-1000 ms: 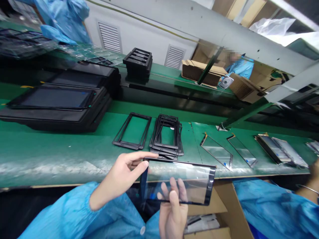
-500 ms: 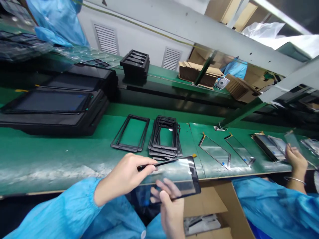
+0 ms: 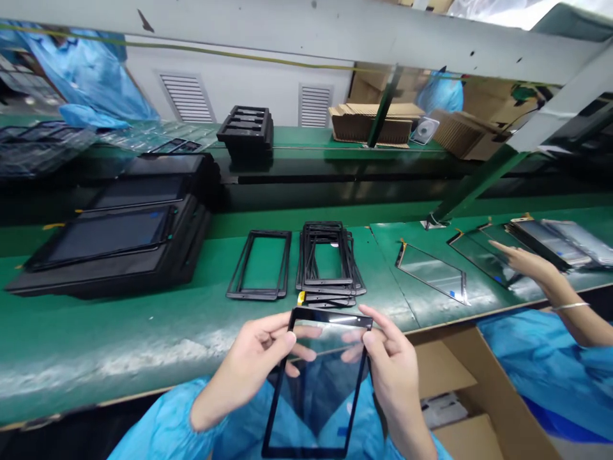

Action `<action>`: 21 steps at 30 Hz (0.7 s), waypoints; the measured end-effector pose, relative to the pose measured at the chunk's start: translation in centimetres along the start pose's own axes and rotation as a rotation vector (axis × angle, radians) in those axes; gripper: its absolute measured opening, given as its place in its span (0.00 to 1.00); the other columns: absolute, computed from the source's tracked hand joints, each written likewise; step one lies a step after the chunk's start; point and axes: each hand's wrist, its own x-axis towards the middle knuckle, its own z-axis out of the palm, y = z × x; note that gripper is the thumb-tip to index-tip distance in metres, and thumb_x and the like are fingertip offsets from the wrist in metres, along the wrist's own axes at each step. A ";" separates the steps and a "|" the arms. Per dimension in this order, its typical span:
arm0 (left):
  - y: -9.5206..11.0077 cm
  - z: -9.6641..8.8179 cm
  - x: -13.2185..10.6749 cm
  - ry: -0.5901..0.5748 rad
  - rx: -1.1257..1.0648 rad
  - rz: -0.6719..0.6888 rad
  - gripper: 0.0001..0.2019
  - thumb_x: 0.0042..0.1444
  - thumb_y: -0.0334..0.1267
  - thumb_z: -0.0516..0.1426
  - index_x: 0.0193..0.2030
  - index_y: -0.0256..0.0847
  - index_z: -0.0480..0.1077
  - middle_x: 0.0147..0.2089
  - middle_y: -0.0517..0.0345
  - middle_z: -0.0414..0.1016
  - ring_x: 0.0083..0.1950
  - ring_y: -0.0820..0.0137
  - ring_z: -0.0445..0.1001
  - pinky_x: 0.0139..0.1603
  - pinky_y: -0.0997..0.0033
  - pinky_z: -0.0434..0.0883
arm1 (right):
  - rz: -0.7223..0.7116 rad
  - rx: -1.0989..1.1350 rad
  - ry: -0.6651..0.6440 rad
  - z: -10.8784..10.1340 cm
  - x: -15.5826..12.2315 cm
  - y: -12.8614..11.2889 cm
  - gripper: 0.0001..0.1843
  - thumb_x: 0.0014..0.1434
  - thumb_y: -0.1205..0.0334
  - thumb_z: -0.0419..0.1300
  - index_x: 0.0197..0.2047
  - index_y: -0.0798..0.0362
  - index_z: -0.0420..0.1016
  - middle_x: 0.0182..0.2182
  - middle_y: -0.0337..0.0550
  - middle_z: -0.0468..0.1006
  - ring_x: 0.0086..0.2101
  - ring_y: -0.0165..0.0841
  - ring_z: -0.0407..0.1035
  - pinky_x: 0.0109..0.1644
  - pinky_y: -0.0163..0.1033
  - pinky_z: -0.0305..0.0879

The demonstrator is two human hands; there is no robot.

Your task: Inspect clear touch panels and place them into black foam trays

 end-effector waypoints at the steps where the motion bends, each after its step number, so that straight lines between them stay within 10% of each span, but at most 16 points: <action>1: 0.0 -0.1 0.0 0.003 0.000 0.000 0.22 0.66 0.53 0.64 0.58 0.41 0.81 0.57 0.36 0.84 0.43 0.54 0.88 0.32 0.70 0.81 | -0.011 -0.008 0.008 0.2 -0.1 -0.2 0.22 0.66 0.50 0.69 0.58 0.53 0.80 0.30 0.47 0.89 0.23 0.38 0.82 0.29 0.39 0.80; 10: -0.7 -1.0 0.6 0.019 0.055 -0.020 0.19 0.64 0.53 0.65 0.50 0.41 0.84 0.55 0.38 0.85 0.39 0.54 0.87 0.31 0.68 0.82 | -0.126 -0.041 0.005 1.1 -0.5 -1.3 0.18 0.66 0.50 0.68 0.52 0.54 0.82 0.29 0.47 0.89 0.21 0.38 0.83 0.26 0.35 0.79; 16: 0.1 -1.1 0.2 -0.028 0.190 0.067 0.26 0.63 0.38 0.65 0.68 0.45 0.72 0.50 0.47 0.86 0.44 0.60 0.87 0.46 0.67 0.80 | -0.030 -0.123 -0.011 1.5 -0.6 -0.9 0.23 0.62 0.44 0.70 0.50 0.53 0.85 0.28 0.47 0.88 0.22 0.39 0.82 0.30 0.39 0.80; 21: 1.4 -2.5 -0.5 -0.013 0.232 0.028 0.20 0.62 0.33 0.63 0.62 0.41 0.76 0.42 0.50 0.87 0.34 0.65 0.84 0.35 0.70 0.77 | 0.076 -0.068 -0.177 2.8 0.4 0.5 0.31 0.57 0.38 0.72 0.57 0.48 0.82 0.32 0.46 0.89 0.25 0.40 0.82 0.35 0.43 0.80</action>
